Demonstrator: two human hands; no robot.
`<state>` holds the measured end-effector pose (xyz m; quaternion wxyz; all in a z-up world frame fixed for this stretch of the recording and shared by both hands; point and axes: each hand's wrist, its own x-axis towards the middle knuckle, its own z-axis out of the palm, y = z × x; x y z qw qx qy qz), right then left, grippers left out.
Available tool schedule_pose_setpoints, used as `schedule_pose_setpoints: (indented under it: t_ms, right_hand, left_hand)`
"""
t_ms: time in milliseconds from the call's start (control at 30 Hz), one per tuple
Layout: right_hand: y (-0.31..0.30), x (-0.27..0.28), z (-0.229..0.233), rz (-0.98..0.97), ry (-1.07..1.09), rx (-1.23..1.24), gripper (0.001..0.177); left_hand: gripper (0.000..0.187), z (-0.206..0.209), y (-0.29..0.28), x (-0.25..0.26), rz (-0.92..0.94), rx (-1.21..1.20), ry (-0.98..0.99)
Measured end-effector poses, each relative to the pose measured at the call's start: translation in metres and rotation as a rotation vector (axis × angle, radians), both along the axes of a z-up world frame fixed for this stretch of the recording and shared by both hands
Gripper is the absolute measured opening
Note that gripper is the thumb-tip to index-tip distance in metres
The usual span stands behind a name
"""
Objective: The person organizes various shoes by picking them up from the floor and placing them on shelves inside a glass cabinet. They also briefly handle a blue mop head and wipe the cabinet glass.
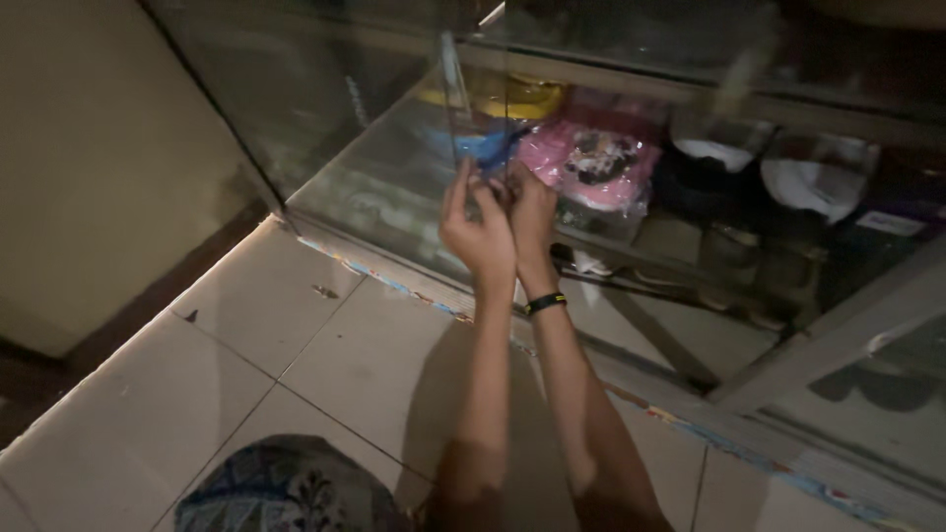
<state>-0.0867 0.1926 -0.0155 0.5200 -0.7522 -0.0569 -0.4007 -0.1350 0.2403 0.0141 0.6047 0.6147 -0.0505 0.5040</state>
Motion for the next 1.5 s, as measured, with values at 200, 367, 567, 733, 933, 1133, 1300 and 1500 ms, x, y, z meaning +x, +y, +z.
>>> schedule_pose_setpoints:
  t_ms: [200,367,567,733,933,1133,1300,1500]
  right_hand:
    - [-0.020,-0.033,0.002,0.036,-0.133,0.019,0.009]
    - [-0.026,-0.058,0.012,-0.059,-0.012,0.060,0.011]
    - [-0.005,-0.076,0.037,-0.325,-0.317,-0.058,0.018]
    - [-0.005,-0.064,0.089,-0.121,-0.524,-0.663,0.029]
    - [-0.026,-0.052,0.144,-0.020,-0.645,-1.219,0.023]
    - [-0.030,-0.045,0.171,0.051,-0.694,-1.481,0.012]
    - [-0.049,-0.046,0.170,0.012,-0.741,-1.505,0.019]
    - [-0.097,-0.090,0.175,-0.025,-0.644,-1.612,0.014]
  left_hand:
    - [0.046,0.002,-0.012,-0.002,-0.043,0.202,-0.024]
    - [0.046,0.023,-0.019,-0.006,-0.137,0.181,0.003]
    - [0.029,0.043,-0.009,-0.005,-0.235,0.077,-0.039]
    - [0.029,0.055,0.006,0.004,-0.427,-0.160,0.075]
    - [0.033,0.054,-0.004,0.019,-0.367,-0.326,0.076]
    - [0.034,0.059,-0.016,0.027,-0.250,-0.397,0.047]
    - [0.035,0.059,-0.034,0.014,-0.364,-0.472,0.063]
    - [0.030,0.052,-0.079,-0.025,-0.324,-0.312,-0.044]
